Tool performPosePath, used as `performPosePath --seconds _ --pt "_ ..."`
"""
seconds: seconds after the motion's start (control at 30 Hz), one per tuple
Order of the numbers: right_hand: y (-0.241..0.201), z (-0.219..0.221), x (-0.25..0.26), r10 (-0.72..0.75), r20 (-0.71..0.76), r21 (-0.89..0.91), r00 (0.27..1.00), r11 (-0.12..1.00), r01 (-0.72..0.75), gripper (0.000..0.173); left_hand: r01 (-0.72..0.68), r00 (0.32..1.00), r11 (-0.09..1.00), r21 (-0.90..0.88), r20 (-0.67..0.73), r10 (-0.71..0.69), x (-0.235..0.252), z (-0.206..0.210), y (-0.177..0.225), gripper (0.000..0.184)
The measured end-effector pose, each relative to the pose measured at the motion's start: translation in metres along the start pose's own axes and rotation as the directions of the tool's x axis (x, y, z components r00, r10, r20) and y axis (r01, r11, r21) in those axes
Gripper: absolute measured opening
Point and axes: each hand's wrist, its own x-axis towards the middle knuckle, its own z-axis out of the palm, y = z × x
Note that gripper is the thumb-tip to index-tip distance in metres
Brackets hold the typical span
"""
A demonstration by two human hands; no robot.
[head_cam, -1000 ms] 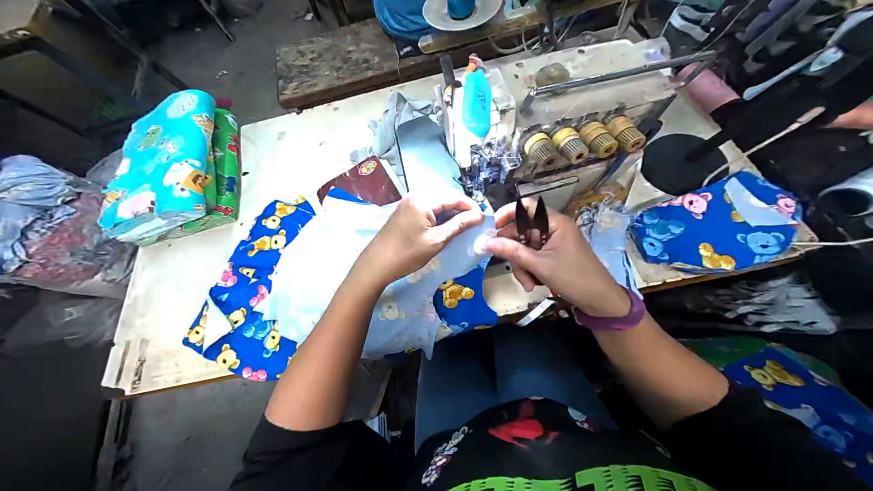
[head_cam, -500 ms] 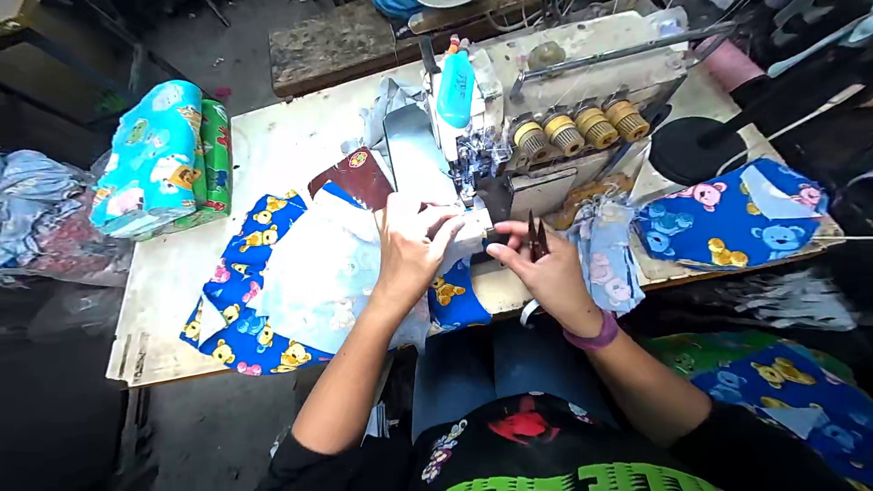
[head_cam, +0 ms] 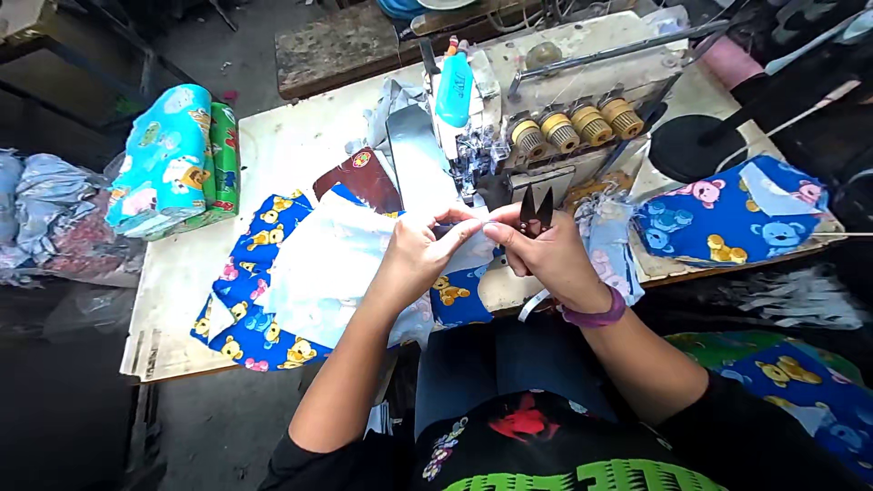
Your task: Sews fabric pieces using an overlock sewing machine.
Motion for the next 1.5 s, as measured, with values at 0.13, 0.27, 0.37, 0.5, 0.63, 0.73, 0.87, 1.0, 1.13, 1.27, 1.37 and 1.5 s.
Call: performPosePath --seconds 0.13,0.27,0.37,0.5,0.63,0.73,0.87,1.0,1.13,1.27,1.37,1.5 --pt "0.005 0.0 -0.002 -0.033 0.032 -0.087 0.999 0.996 0.036 0.026 -0.093 0.985 0.932 0.349 -0.101 0.136 0.002 0.008 -0.004 0.011" --pt "0.017 -0.002 -0.01 0.005 0.13 -0.323 0.991 0.946 0.038 0.039 -0.079 0.98 0.882 0.464 -0.124 0.154 0.011 0.018 -0.028 0.013" --pt "0.011 -0.003 -0.006 0.166 0.088 -0.221 0.982 0.965 -0.144 0.057 -0.026 0.987 0.918 0.395 -0.133 0.085 0.015 0.016 -0.032 0.02" --pt "0.008 0.0 0.005 0.226 0.043 -0.07 0.973 0.972 -0.222 0.074 0.039 0.987 0.938 0.344 -0.157 0.017 0.023 0.012 -0.03 0.03" --pt "0.01 -0.001 0.001 0.215 -0.054 -0.035 0.975 0.975 -0.217 0.065 0.129 0.973 0.954 0.271 -0.221 -0.069 0.036 0.019 -0.023 0.027" --pt "0.01 -0.002 -0.004 0.183 -0.048 -0.059 0.982 0.981 -0.186 0.059 0.152 0.96 0.957 0.247 -0.267 -0.083 0.037 0.023 -0.021 0.027" --pt "0.015 0.001 -0.007 0.045 -0.027 -0.231 0.999 0.972 -0.05 0.056 0.102 0.971 0.974 0.204 -0.231 -0.053 0.031 0.017 -0.024 0.03" --pt "0.014 -0.002 -0.013 0.055 -0.073 -0.278 0.996 0.958 -0.073 0.038 -0.041 0.992 0.998 0.056 -0.12 0.047 0.01 0.009 -0.013 0.029" --pt "0.006 -0.007 -0.008 -0.054 -0.069 -0.391 0.996 0.92 0.023 0.022 -0.065 0.998 0.983 -0.172 -0.032 0.061 0.001 0.001 -0.008 0.028" --pt "-0.007 -0.001 -0.001 -0.036 0.036 -0.272 0.999 0.961 0.045 0.033 -0.048 0.996 0.936 -0.347 0.05 0.069 -0.001 -0.007 -0.004 0.031" --pt "-0.013 0.002 0.004 0.091 0.051 -0.002 0.995 0.996 -0.091 0.01 -0.015 0.996 0.961 -0.277 0.082 0.039 -0.001 -0.014 -0.002 0.029" --pt "-0.017 0.005 0.002 0.039 -0.012 -0.045 0.999 0.998 -0.04 0.012 0.011 0.995 0.998 0.067 0.094 -0.017 -0.004 -0.016 0.003 0.016"
